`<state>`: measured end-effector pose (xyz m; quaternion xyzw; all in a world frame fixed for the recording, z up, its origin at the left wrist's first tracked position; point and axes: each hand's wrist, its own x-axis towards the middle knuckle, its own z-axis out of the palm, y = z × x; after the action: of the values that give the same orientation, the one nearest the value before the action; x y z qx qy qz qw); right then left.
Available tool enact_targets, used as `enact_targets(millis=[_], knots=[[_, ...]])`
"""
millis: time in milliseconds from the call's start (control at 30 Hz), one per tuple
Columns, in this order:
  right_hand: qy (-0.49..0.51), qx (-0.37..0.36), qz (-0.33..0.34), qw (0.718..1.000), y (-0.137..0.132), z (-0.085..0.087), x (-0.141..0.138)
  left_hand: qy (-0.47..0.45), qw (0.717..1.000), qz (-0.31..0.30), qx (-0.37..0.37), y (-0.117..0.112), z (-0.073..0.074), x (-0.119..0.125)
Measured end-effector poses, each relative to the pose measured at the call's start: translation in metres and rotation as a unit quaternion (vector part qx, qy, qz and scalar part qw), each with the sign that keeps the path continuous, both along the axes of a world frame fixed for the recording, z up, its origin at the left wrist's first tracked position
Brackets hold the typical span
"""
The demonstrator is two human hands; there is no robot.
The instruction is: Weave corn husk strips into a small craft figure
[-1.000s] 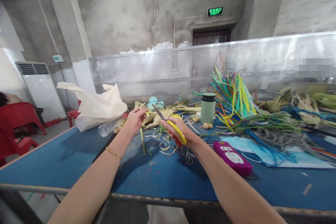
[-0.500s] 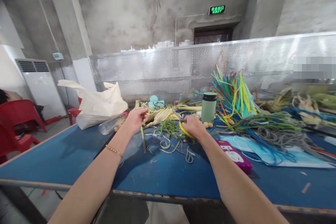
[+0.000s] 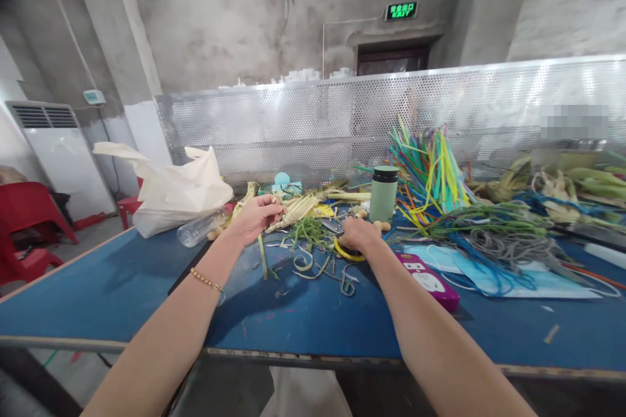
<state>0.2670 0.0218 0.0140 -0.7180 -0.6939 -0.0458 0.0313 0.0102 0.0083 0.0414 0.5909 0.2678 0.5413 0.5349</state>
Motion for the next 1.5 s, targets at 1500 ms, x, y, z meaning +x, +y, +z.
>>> enact_targets(millis=[1500], knots=[[0.485, 0.095, 0.306, 0.814, -0.038, 0.020, -0.060, 0.240, 0.969, -0.048, 0.030, -0.009, -0.010, 0.012]])
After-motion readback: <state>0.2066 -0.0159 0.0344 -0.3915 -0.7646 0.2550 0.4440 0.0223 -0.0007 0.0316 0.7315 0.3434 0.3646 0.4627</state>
